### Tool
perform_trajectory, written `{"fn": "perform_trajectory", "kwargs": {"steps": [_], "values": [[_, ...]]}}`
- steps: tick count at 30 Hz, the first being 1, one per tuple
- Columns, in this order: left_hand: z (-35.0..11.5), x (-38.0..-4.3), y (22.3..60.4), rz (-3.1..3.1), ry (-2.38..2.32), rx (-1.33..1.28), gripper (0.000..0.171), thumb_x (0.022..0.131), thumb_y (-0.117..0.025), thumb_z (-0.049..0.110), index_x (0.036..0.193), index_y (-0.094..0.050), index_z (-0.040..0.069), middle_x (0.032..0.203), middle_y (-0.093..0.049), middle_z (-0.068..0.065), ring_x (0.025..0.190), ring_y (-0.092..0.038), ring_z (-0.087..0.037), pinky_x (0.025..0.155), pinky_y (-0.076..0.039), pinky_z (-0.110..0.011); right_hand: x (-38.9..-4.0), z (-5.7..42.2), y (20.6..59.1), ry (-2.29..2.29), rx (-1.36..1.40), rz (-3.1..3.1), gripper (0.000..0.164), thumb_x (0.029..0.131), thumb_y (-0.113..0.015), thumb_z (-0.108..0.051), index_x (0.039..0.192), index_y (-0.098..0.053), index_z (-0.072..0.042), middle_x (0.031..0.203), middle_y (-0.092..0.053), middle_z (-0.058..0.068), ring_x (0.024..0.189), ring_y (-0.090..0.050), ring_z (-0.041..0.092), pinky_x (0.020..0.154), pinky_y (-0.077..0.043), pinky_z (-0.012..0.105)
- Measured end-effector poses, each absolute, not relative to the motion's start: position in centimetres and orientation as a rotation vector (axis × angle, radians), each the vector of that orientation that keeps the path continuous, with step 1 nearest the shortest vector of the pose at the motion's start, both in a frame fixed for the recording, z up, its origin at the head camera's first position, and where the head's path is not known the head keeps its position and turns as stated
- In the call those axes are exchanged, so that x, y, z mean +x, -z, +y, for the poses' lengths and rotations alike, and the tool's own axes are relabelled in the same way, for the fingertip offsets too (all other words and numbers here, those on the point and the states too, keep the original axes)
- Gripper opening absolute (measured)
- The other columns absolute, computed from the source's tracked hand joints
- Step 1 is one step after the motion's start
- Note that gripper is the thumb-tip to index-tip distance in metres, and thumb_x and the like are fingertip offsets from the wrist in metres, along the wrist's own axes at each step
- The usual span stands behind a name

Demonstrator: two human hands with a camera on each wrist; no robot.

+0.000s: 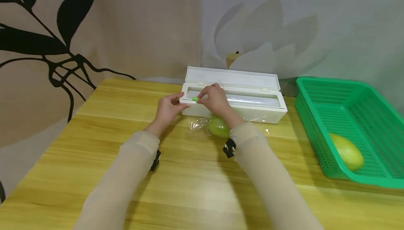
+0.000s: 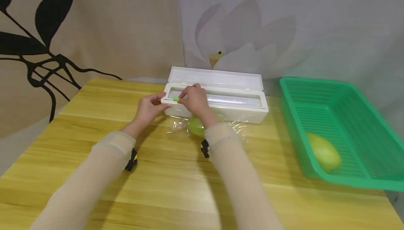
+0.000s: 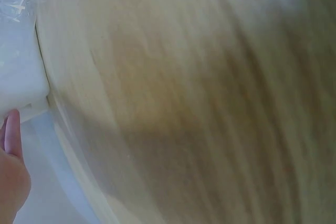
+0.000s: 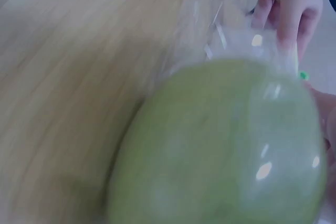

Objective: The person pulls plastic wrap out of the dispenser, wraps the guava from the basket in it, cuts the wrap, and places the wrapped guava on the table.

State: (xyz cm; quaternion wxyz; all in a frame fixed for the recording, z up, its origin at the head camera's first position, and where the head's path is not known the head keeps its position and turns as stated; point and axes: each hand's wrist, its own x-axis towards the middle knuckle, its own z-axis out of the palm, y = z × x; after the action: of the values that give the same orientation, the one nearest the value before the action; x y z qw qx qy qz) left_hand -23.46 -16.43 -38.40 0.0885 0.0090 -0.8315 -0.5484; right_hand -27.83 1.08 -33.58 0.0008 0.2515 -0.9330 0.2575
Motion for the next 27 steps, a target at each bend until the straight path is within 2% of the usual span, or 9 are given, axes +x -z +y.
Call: {"fn": "perform_trajectory", "kwargs": {"steps": [12, 27], "values": [[-16.3, -23.7, 38.6, -2.446, 1.679, 0.024, 0.05, 0.078, -0.074, 0.009, 0.124, -0.057, -0.002, 0.127, -0.058, -0.019, 0.11, -0.062, -0.029, 0.084, -0.054, -0.025, -27.7, 2.8, 33.8, -0.91, 0.78, -2.907, 0.02, 0.084, -0.069, -0.021, 0.097, -0.073, -0.007, 0.108, -0.07, 0.007, 0.116, -0.047, 0.028, 0.102, -0.037, 0.04], [-16.4, -23.6, 38.6, -2.445, 1.688, 0.05, 0.051, 0.077, -0.075, 0.01, 0.124, -0.058, -0.001, 0.128, -0.057, -0.018, 0.111, -0.061, -0.029, 0.087, -0.053, -0.029, -27.8, 4.8, 33.8, -1.044, 0.809, -2.901, 0.021, 0.084, -0.068, -0.016, 0.098, -0.071, 0.0, 0.105, -0.069, 0.014, 0.108, -0.049, 0.029, 0.099, -0.04, 0.039]]}}
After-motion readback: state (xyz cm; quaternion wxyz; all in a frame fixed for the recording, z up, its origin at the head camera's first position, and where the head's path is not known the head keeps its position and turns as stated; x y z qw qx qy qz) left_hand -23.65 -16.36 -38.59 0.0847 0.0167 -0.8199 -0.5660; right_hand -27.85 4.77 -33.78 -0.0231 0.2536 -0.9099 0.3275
